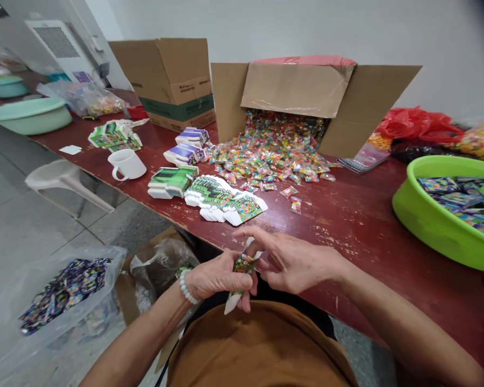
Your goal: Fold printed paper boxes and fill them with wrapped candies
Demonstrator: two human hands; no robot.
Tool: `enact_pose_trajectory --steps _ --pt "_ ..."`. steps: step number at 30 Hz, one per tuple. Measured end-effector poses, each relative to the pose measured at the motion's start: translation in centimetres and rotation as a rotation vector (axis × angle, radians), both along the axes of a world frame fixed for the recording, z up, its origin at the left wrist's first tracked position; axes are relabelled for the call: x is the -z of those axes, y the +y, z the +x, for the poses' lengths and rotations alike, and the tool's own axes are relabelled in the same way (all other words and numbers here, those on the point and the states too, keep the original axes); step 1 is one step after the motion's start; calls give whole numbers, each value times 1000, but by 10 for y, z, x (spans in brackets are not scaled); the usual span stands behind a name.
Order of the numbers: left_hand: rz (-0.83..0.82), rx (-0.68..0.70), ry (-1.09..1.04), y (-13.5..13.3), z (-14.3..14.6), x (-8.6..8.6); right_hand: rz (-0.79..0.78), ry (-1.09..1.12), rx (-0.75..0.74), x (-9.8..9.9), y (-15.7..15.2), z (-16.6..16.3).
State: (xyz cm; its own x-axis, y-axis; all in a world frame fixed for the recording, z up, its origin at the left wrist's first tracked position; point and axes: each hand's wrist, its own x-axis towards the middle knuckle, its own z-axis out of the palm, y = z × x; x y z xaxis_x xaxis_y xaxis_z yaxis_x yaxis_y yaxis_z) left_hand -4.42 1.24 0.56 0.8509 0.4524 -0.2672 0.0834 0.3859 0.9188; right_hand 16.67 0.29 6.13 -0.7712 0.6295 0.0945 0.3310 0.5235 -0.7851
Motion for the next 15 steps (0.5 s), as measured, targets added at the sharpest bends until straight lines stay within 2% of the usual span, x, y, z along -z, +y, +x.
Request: enact_pose_trajectory --steps 4,8,10,12,15 --pt "-64 29 -15 2 0 6 -90 5 -43 1 9 -1" --pt "-193 59 -3 3 -2 9 -391 188 -133 9 11 -4" --pt "-205 65 20 3 -4 7 -520 291 -121 14 11 -4" --pt "-169 4 40 4 -5 4 -522 402 34 17 12 -3" --pt "-122 -227 8 3 -1 3 -411 506 409 24 11 -4"
